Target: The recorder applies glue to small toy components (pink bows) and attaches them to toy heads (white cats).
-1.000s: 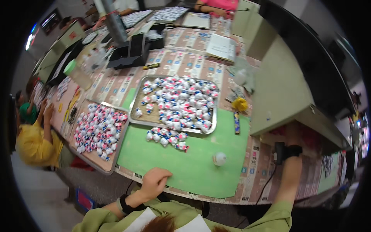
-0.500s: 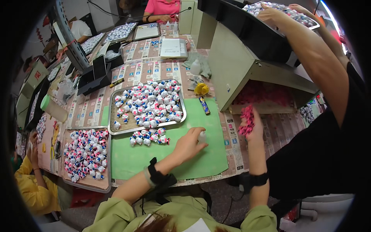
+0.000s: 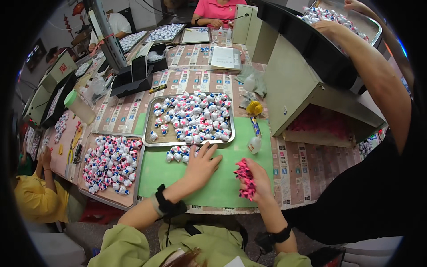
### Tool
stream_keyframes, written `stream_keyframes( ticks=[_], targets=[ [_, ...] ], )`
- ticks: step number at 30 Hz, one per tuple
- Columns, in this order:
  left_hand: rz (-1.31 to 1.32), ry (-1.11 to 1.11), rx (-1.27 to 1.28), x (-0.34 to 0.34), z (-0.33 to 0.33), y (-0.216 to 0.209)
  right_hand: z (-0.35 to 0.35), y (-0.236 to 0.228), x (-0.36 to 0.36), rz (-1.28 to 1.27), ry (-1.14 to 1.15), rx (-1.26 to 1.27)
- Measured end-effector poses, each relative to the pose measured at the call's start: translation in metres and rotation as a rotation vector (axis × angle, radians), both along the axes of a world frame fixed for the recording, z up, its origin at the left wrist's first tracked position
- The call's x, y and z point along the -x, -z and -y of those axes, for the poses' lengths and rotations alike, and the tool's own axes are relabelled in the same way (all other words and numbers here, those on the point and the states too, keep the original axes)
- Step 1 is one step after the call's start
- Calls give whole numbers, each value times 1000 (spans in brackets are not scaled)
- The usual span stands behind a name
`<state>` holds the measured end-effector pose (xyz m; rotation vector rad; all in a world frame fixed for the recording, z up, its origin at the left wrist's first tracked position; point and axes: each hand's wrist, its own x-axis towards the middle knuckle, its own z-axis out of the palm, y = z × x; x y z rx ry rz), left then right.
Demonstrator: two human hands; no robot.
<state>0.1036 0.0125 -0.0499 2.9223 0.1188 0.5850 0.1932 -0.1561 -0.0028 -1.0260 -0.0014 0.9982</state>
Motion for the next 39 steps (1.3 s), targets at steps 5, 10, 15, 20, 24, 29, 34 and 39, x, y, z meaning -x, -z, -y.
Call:
stream_keyframes(
  ticks=[5, 10, 15, 20, 24, 29, 34, 39],
  targets=[
    [-17, 90, 212, 41, -17, -10, -53, 17, -2, 1187, -154, 525],
    [170, -96, 486, 58, -25, -24, -60, 29, 6, 1845, -152, 728],
    [124, -80, 429, 47, -16, -20, -50, 19, 13, 2046, -109, 649],
    [6, -194, 305, 39, -9, -24, -12, 30, 2, 1432, 293, 495],
    [-92, -129, 312, 43, -5, -28, -15, 32, -37, 1274, 497, 561],
    [-5, -202, 731, 63, 0, -40, -13, 30, -76, 1048, -27, 635],
    [-5, -238, 1873, 95, 3, -48, -13, 10, -30, 755, 176, 160],
    [146, -171, 2072, 103, 17, -47, -4, -24, 55, 449, -40, 109]
  ],
)
